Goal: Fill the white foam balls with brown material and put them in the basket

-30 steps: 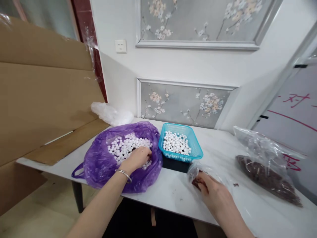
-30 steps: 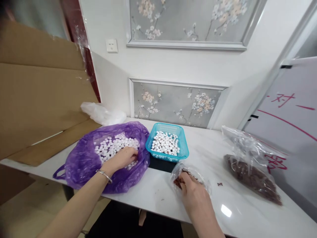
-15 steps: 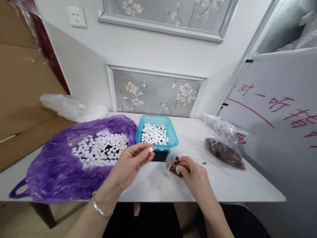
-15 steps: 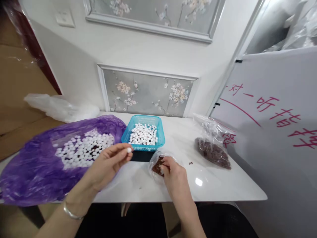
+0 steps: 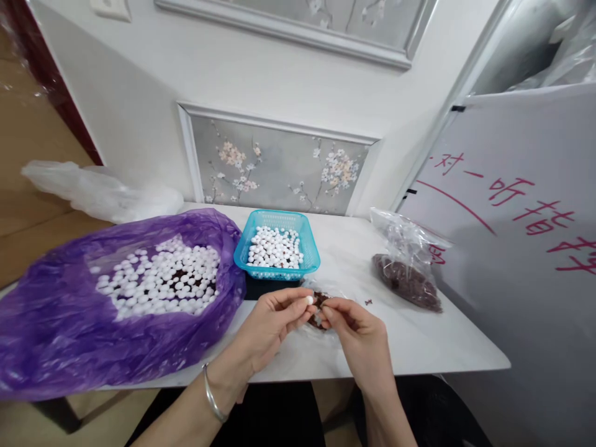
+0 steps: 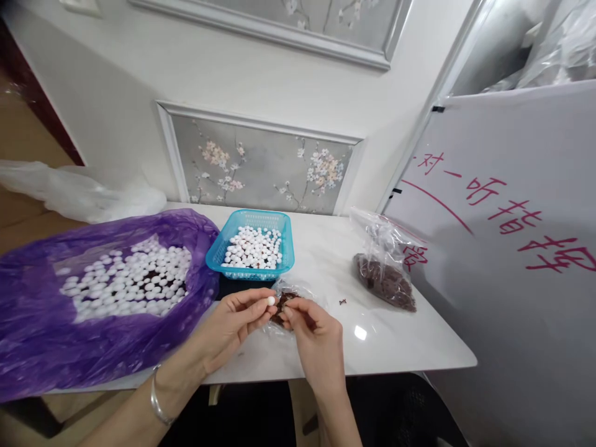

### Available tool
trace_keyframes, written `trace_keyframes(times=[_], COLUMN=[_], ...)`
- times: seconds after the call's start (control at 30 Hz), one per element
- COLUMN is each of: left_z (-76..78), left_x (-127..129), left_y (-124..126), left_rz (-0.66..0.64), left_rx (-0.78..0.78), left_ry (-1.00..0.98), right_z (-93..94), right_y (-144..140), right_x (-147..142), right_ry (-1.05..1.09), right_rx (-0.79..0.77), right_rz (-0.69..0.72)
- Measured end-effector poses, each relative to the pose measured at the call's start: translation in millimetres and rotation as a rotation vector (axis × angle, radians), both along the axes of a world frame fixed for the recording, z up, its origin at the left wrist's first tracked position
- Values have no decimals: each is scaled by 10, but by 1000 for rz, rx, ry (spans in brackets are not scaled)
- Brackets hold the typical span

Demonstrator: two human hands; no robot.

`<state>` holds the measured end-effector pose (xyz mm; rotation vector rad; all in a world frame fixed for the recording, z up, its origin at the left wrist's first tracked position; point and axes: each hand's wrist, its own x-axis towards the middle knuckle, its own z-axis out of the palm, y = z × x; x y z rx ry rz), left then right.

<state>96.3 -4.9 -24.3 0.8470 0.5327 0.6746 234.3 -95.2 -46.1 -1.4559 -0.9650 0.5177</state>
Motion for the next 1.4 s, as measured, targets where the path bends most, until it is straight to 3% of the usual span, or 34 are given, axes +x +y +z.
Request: trace_keyframes(times=[0.33, 0.7, 1.17, 1.4], left_z=[7, 40, -14, 1], left_x=[45, 22, -12, -20], left_y=[-39, -81, -103, -130], left_rz=[-33, 39, 186, 195], left_rx=[58, 118, 260, 205], left_ry=[-26, -42, 73, 60], right_z=[93, 133, 153, 165], right_y=[-18, -30, -14, 11], right_x=[-114, -204, -265, -280], right_ry=[140, 116, 92, 118], right_rx=[127, 155, 176, 154], right_rz=[126, 123, 106, 113])
